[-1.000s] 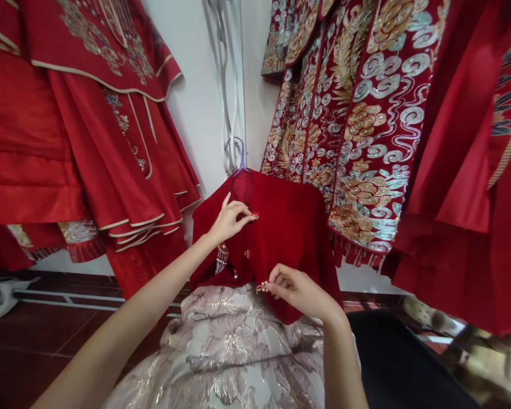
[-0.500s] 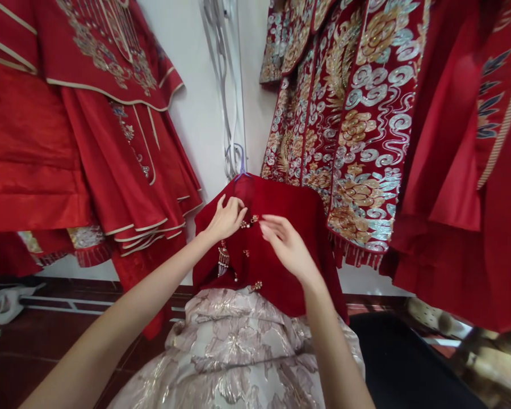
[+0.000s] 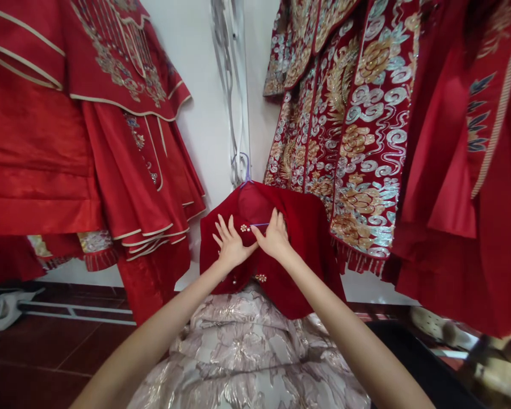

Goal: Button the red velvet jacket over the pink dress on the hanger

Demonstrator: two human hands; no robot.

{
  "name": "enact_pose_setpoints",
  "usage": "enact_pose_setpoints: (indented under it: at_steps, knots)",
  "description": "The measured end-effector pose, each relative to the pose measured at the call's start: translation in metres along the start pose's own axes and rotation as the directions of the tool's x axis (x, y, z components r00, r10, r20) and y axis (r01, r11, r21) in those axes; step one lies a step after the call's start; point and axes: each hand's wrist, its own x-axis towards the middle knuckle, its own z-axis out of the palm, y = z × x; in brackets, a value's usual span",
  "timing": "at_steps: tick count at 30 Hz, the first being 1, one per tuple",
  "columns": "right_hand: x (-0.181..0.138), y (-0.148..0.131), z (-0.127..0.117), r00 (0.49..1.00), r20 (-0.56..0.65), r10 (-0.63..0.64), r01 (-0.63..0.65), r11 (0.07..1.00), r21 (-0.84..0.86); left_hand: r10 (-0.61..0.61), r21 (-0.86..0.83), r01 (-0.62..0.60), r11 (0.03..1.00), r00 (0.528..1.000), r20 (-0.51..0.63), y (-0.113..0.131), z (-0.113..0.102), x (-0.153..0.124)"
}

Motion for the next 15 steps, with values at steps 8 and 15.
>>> enact_pose_setpoints:
  at_steps: [8, 15]
  knots:
    - [0.012, 0.031, -0.067, 0.929, 0.022, -0.369, 0.36, 0.893, -0.271, 0.075, 0.134, -0.072, 0.988, 0.997, -0.017, -0.024, 0.008, -0.007]
    - [0.034, 0.044, -0.105, 0.935, 0.092, -0.342, 0.337, 0.782, -0.525, -0.015, 0.273, 0.069, 0.959, 0.98, -0.197, -0.057, -0.023, 0.013]
